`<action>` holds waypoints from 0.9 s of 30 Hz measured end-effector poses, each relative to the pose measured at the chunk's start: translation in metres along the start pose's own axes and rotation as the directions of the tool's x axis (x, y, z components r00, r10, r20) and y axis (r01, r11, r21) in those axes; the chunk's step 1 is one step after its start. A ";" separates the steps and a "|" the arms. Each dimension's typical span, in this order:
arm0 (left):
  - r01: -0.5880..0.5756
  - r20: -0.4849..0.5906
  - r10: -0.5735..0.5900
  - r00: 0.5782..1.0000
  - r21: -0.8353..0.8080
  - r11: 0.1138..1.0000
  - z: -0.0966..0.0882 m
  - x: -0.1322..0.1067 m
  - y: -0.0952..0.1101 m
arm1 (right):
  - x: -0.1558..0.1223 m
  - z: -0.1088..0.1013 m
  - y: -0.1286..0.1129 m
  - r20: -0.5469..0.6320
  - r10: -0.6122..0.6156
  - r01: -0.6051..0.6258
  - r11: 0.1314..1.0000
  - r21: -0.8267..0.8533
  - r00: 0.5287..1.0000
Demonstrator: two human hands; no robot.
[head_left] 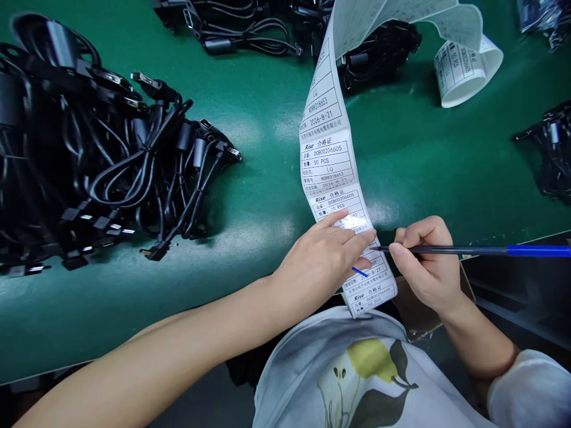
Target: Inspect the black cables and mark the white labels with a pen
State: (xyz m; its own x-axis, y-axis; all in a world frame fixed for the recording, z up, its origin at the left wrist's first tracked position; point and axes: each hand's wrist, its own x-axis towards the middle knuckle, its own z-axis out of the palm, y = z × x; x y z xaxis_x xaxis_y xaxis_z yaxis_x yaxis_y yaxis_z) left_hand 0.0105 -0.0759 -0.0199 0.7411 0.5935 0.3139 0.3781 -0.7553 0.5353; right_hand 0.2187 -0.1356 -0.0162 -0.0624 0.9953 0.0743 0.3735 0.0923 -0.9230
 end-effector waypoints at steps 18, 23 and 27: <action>-0.029 0.075 0.026 0.997 0.045 0.999 0.000 -0.004 0.003 | 0.010 0.008 0.001 -0.319 -0.001 0.079 0.970 0.231 0.948; -0.123 0.126 0.120 0.985 0.013 0.992 0.003 -0.016 0.015 | 0.009 0.008 0.000 -0.153 -0.075 0.086 0.994 0.068 0.985; -0.173 0.142 0.172 0.975 -0.002 0.985 0.002 -0.020 0.019 | 0.008 0.006 0.001 0.054 -0.198 0.205 0.956 -0.209 0.979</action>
State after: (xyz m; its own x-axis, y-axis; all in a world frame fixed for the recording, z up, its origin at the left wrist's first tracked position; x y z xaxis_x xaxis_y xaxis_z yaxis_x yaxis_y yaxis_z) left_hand 0.0036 -0.1025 -0.0179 0.8664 0.4091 0.2863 0.2429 -0.8463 0.4742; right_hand 0.2130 -0.1277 -0.0186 -0.1851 0.9542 0.2351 0.5375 0.2986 -0.7887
